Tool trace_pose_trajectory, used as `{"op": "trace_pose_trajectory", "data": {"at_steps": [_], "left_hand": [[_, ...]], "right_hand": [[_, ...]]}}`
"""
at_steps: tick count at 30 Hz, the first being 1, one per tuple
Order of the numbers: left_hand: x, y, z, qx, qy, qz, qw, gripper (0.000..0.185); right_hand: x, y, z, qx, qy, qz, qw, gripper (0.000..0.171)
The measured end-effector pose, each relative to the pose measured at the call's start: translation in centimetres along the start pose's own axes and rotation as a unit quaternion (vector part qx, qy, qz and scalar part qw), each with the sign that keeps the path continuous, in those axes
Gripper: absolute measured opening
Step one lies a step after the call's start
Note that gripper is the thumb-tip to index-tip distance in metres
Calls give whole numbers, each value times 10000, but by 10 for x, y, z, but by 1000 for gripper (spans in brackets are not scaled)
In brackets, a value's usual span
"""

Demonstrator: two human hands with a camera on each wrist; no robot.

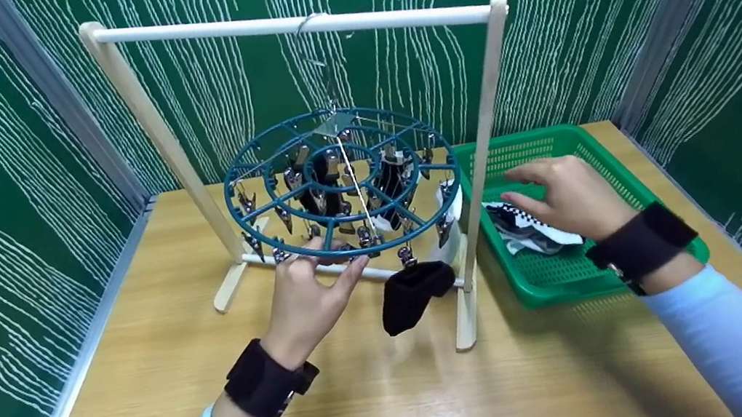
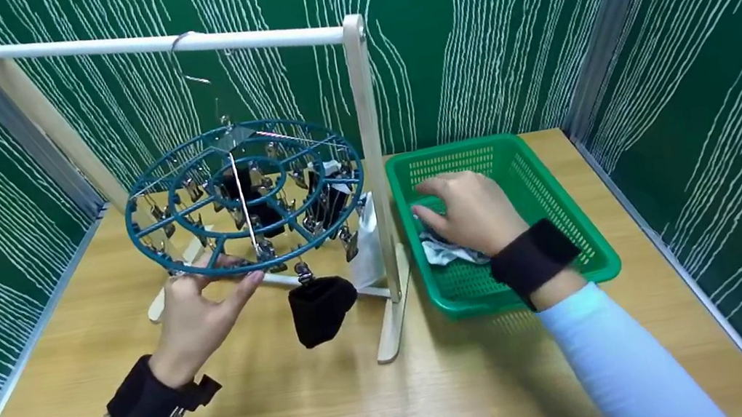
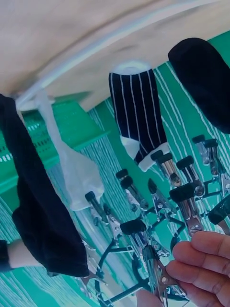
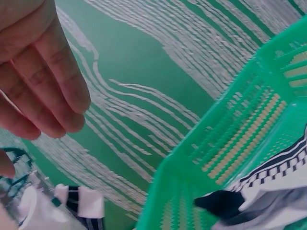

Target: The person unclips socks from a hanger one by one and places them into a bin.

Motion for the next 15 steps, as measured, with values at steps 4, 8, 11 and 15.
{"op": "trace_pose_trajectory", "data": {"at_steps": [4, 8, 11, 15], "left_hand": [[-1, -1, 0, 39, -76, -52, 9999, 30], [-1, -2, 1, 21, -91, 6, 10000, 31], [-3, -2, 1, 16, -87, 65, 9999, 30], [-5, -2, 0, 48, -71, 22, 10000, 27]], "right_hand": [[-10, 18, 5, -79, -613, 335, 9975, 29], [-19, 37, 11, -172, -1087, 601, 9921, 31], [-24, 50, 12, -310, -1333, 953, 9860, 31], [-29, 69, 10, -324, -1699, 1654, 9709, 30]]}}
Point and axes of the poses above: each hand's wrist, its own x-axis towards the middle knuckle, its own z-axis out of the back of the hand, y = z × x, the point moved 3 cm from there along x, towards the middle knuckle, and after that the axes turned 3 degrees about -z, right-handed, at the moved point
